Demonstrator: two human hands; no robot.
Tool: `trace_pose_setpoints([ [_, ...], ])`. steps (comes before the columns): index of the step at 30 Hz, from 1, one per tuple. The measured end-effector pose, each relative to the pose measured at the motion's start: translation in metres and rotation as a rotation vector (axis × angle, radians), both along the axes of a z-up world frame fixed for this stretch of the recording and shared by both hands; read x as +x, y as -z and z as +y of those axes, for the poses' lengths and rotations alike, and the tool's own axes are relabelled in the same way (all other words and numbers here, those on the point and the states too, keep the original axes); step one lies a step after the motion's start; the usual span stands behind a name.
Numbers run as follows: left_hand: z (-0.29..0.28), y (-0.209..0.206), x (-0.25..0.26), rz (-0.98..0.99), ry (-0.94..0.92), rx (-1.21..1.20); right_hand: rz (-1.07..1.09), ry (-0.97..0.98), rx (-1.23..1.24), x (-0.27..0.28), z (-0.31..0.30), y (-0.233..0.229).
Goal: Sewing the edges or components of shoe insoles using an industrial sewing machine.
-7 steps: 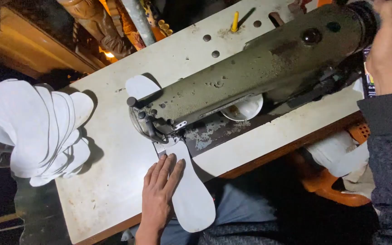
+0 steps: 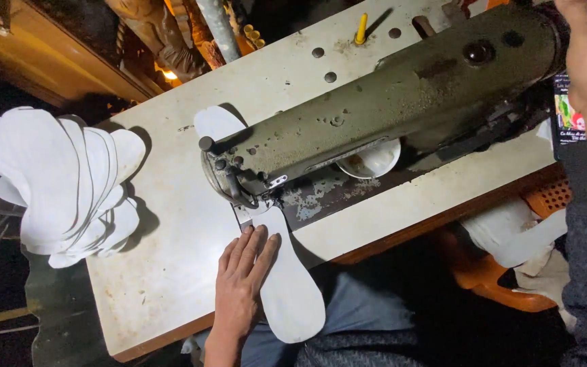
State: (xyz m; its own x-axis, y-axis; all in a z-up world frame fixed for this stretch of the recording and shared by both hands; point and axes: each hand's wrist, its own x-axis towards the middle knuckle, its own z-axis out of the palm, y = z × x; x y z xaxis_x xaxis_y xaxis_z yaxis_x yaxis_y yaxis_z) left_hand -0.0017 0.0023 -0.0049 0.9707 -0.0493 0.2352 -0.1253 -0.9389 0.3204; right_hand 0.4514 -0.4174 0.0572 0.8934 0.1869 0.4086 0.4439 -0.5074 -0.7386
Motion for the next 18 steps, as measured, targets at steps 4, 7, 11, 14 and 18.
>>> trace_pose_setpoints([
  [4, 0.000, -0.001, -0.001, -0.017, 0.004, -0.052, -0.205, -0.058, 0.052, -0.009, 0.002, 0.004],
  [7, -0.002, -0.003, 0.000, -0.028, 0.001, -0.050, -0.020, 0.013, 0.264, 0.020, -0.007, 0.019],
  [11, -0.003, -0.005, 0.001, -0.036, -0.002, -0.047, -0.119, -0.007, 0.032, 0.007, 0.005, -0.005],
  [14, -0.004, -0.008, 0.001, -0.032, 0.004, -0.081, 0.015, 0.058, 0.081, -0.039, 0.024, -0.040],
  [18, -0.005, 0.004, -0.005, -0.041, 0.060, -0.145, -0.191, 0.109, 0.419, -0.033, 0.031, -0.045],
])
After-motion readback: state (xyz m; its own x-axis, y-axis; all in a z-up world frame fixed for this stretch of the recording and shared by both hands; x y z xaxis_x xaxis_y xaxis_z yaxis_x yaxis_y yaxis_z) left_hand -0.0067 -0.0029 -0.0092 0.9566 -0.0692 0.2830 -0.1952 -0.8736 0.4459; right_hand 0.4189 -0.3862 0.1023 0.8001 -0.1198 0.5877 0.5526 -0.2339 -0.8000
